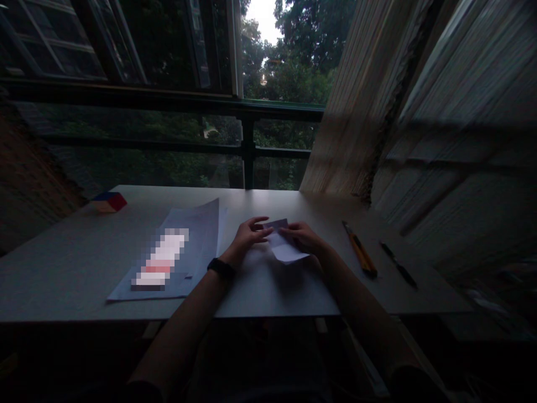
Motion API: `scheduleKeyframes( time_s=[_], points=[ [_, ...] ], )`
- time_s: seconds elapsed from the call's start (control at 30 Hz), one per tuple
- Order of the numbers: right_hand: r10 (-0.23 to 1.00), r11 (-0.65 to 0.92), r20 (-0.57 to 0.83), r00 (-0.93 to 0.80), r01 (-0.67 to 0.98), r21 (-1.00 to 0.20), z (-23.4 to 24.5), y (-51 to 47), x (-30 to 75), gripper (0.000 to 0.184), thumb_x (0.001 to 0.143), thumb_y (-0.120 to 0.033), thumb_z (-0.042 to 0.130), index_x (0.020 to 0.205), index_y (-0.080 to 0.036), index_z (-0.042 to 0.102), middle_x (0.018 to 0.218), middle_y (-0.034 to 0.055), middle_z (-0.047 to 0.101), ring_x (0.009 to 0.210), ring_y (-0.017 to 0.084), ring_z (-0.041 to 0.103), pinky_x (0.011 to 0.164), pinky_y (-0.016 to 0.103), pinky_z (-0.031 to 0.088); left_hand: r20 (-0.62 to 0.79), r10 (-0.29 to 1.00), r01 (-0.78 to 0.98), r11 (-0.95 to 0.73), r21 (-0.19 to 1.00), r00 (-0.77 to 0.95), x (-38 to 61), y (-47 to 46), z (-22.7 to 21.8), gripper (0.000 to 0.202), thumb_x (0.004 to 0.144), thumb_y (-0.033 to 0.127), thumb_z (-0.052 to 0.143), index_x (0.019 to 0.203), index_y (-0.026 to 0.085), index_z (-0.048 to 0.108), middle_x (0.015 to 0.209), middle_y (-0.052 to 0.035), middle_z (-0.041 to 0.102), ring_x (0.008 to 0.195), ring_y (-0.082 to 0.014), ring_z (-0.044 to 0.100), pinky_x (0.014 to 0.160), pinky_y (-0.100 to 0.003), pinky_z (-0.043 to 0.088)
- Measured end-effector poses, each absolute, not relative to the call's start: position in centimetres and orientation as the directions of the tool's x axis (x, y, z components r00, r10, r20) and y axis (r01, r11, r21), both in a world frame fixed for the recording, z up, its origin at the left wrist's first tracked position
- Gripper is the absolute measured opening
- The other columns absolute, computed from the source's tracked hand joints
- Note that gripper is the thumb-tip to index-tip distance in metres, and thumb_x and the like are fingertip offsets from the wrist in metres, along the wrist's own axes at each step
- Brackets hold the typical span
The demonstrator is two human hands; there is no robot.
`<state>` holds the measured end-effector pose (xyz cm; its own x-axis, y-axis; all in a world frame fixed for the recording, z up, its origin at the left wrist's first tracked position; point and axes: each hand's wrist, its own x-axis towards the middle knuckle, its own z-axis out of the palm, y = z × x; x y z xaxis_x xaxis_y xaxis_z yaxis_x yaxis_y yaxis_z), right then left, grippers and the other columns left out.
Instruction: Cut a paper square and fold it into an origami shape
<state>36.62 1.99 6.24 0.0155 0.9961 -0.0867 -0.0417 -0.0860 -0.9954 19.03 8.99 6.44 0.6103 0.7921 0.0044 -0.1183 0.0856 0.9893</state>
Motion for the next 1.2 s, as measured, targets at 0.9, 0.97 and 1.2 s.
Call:
scheduleKeyframes(
  time_s=[0.9,0.97,1.2],
  points=[
    [0.988,-0.143,-0.151,-0.044,0.15,-0.978,6.8,1.5,38.2,0.035,0.058,-0.039,0.073,0.075,-0.01,0.065,0.055,0.0002,0.057,0.046,0.007,0.047,0.041,0.018,0.031,-0.059,0.715,0.024,0.059,0.998,0.697,18.4,8.8,6.1,0.037,0.058,0.037,0.073,0.079,0.008,0.067,0.067,-0.0074,0.064,0.059,-0.0153,0.058,0.053,-0.024,0.044],
    [0.985,-0.152,-0.161,-0.059,0.136,-0.979,6.7,1.5,38.3,0.034,0.058,-0.038,0.072,0.077,-0.01,0.066,0.055,0.0003,0.057,0.045,0.007,0.047,0.041,0.018,0.03,-0.058,0.708,0.02,0.061,0.998,0.704,18.4,8.9,6.1,0.037,0.058,0.036,0.073,0.08,0.008,0.067,0.068,-0.0076,0.064,0.06,-0.0157,0.059,0.055,-0.025,0.045],
    [0.982,-0.182,-0.181,-0.055,-0.012,-0.983,6.3,1.7,39.0,0.041,0.055,-0.028,0.075,0.091,-0.013,0.066,0.065,0.003,0.064,0.051,0.01,0.055,0.046,0.02,0.038,-0.07,0.687,-0.018,0.119,0.993,0.723,18.6,8.9,5.9,0.036,0.057,0.033,0.075,0.083,0.009,0.067,0.072,-0.0074,0.064,0.065,-0.015,0.059,0.06,-0.026,0.048]
  ],
)
